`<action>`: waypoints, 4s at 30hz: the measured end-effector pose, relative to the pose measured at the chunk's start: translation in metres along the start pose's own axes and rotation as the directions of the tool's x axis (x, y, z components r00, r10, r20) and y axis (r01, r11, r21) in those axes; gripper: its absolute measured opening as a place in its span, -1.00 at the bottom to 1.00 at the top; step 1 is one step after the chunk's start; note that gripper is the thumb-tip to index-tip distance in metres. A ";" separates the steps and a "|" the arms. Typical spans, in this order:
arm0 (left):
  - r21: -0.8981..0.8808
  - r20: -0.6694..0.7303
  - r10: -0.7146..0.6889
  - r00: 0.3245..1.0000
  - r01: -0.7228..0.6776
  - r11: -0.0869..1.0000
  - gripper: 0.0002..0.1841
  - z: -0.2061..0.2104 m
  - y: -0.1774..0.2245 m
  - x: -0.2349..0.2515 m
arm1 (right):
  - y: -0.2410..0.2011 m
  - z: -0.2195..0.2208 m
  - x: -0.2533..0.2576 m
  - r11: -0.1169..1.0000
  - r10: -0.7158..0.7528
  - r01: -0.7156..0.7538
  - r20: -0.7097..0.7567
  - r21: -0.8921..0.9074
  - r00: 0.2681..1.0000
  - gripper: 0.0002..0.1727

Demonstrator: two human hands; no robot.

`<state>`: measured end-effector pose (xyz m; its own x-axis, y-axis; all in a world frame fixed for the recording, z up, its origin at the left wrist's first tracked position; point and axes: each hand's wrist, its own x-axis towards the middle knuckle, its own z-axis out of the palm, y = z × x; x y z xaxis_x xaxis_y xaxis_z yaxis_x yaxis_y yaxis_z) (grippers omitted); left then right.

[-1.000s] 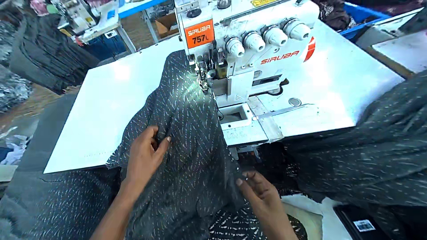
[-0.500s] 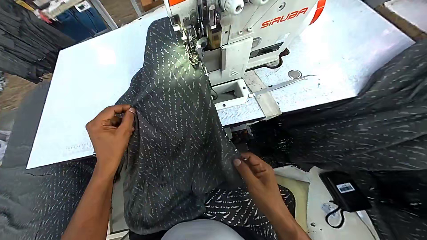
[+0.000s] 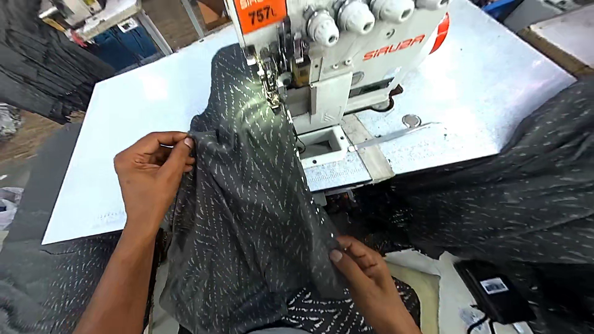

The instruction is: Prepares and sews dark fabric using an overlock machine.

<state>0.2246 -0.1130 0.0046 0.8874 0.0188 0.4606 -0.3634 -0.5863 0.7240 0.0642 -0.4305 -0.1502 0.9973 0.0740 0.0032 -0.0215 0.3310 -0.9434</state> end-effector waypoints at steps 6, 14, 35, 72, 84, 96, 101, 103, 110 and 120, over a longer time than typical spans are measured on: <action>-0.007 0.048 -0.053 0.997 0.054 0.999 -0.84 0.005 -0.014 -0.007 | -0.015 0.004 0.009 0.997 0.023 -0.019 0.058 -0.072 0.998 -0.77; 0.610 0.183 -0.348 0.919 0.171 0.773 0.40 -0.022 -0.068 -0.057 | -0.016 -0.011 -0.002 0.990 0.125 -0.132 0.121 0.054 0.985 -0.78; -0.174 -0.008 -0.147 0.989 0.144 0.974 -0.57 -0.044 0.050 -0.006 | -0.026 0.016 0.011 0.984 0.118 -0.144 0.217 0.107 0.969 -0.75; 0.022 0.699 0.629 0.341 -0.889 0.457 -0.77 0.068 0.060 0.016 | -0.018 0.007 -0.001 0.996 0.009 -0.027 0.198 0.090 0.980 -0.74; 0.058 0.733 0.564 0.380 -0.861 0.506 -0.75 0.071 0.061 0.022 | -0.010 0.001 0.006 0.992 0.026 -0.018 0.060 -0.123 0.998 -0.72; -0.032 0.769 0.588 0.251 -0.904 0.427 -0.80 0.086 0.058 0.025 | -0.006 -0.007 0.019 0.978 0.055 -0.047 0.031 -0.201 0.998 -0.74; -0.020 0.780 0.577 0.242 -0.912 0.410 -0.80 0.084 0.072 0.025 | -0.003 -0.008 0.019 0.979 0.024 -0.014 0.046 -0.202 0.999 -0.74; -0.027 0.799 0.561 0.216 -0.919 0.392 -0.81 0.088 0.075 0.029 | -0.004 -0.010 0.015 0.980 0.001 0.019 0.099 -0.197 0.995 -0.74; -0.050 0.766 0.593 0.248 -0.896 0.440 -0.78 0.097 0.071 0.034 | -0.009 -0.014 0.001 0.986 -0.050 0.073 0.153 -0.147 0.987 -0.69; 0.182 0.350 0.548 0.760 -0.629 0.756 -0.86 0.076 0.051 0.035 | -0.002 -0.011 0.010 0.992 -0.057 0.073 0.150 -0.106 0.987 -0.75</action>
<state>0.2592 -0.2038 0.0183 0.5744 -0.5907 0.5667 -0.7813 -0.6022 0.1642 0.0751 -0.4407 -0.1518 0.9749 0.1958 0.1064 0.0590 0.2337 -0.9705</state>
